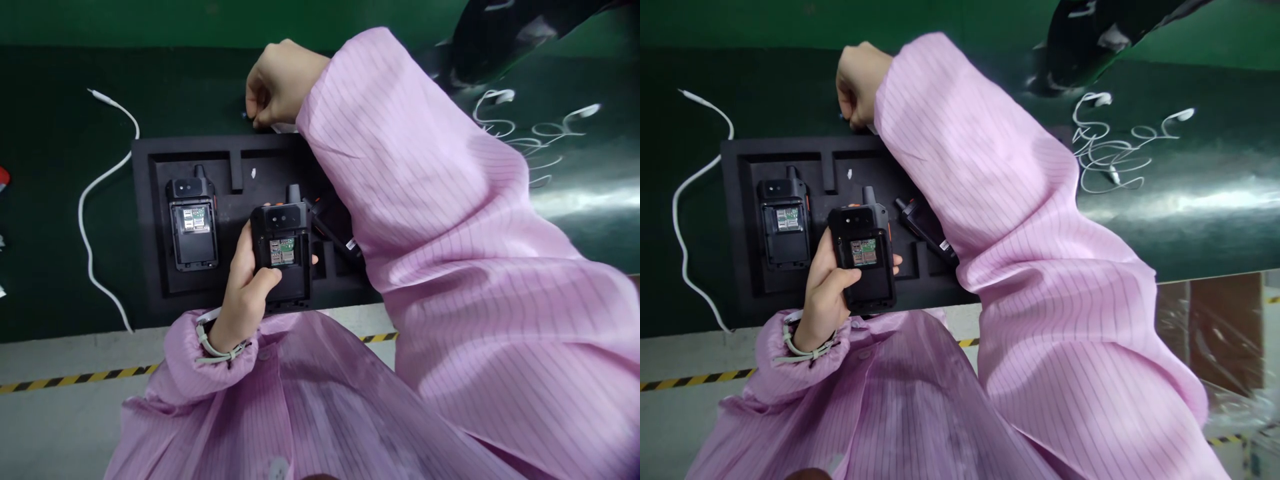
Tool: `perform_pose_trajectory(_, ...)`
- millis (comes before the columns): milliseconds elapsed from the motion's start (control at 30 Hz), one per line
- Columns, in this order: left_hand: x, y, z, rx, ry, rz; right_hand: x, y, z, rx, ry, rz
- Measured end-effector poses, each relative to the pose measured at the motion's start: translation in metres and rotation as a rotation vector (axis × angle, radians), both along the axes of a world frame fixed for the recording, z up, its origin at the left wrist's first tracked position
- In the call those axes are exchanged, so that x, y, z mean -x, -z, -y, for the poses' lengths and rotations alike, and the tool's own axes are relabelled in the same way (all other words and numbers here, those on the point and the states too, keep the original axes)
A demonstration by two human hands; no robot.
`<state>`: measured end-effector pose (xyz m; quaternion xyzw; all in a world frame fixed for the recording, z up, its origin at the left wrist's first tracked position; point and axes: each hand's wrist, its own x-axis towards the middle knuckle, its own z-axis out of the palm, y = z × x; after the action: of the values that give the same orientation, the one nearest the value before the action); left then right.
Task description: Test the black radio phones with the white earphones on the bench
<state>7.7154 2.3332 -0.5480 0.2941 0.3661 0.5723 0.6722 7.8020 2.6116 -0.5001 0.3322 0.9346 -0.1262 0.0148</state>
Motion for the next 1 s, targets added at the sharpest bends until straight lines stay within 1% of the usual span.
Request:
perform_pose_trajectory(100,-0.001,-0.005,-0.002,0.020,-0.018,-0.022,0.000,-0.015,0.014,0.081,0.080,-0.053)
perform_pose_trajectory(167,-0.002,-0.008,-0.003,0.039,-0.030,-0.062,-0.004,-0.031,0.032,0.056,0.148,-0.108)
perform_pose_trajectory(233,-0.003,-0.009,-0.003,0.044,-0.035,-0.100,-0.014,-0.050,0.056,-0.009,0.208,-0.146)
perform_pose_trajectory(300,-0.003,-0.010,-0.003,0.047,-0.039,-0.114,-0.030,-0.065,0.085,-0.064,0.265,-0.159)
perform_pose_trajectory(333,-0.003,-0.009,-0.002,0.051,-0.043,-0.111,-0.040,-0.069,0.100,-0.094,0.278,-0.193)
perform_pose_trajectory(400,-0.002,-0.007,-0.002,0.054,-0.047,-0.093,-0.061,-0.073,0.131,-0.137,0.265,-0.325)
perform_pose_trajectory(500,-0.002,-0.004,-0.002,0.030,-0.031,-0.077,-0.088,-0.064,0.173,-0.130,0.180,-0.564)
perform_pose_trajectory(567,-0.002,-0.002,-0.003,-0.005,-0.010,-0.094,-0.099,-0.053,0.195,-0.045,0.095,-0.676)
perform_pose_trajectory(633,-0.001,0.001,-0.003,-0.049,-0.008,-0.130,-0.103,-0.040,0.213,0.029,0.052,-0.779)
perform_pose_trajectory(733,0.001,0.008,-0.005,-0.135,-0.046,-0.221,-0.101,-0.021,0.235,0.044,0.086,-0.855)
perform_pose_trajectory(833,0.004,0.015,-0.008,-0.245,-0.066,-0.270,-0.093,-0.006,0.251,-0.005,0.084,-0.797)
perform_pose_trajectory(933,0.004,0.017,-0.009,-0.297,-0.053,-0.204,-0.084,0.004,0.263,-0.054,0.120,-0.805)
perform_pose_trajectory(1000,0.001,0.015,-0.010,-0.282,-0.061,-0.141,-0.078,0.010,0.269,-0.041,0.227,-0.880)
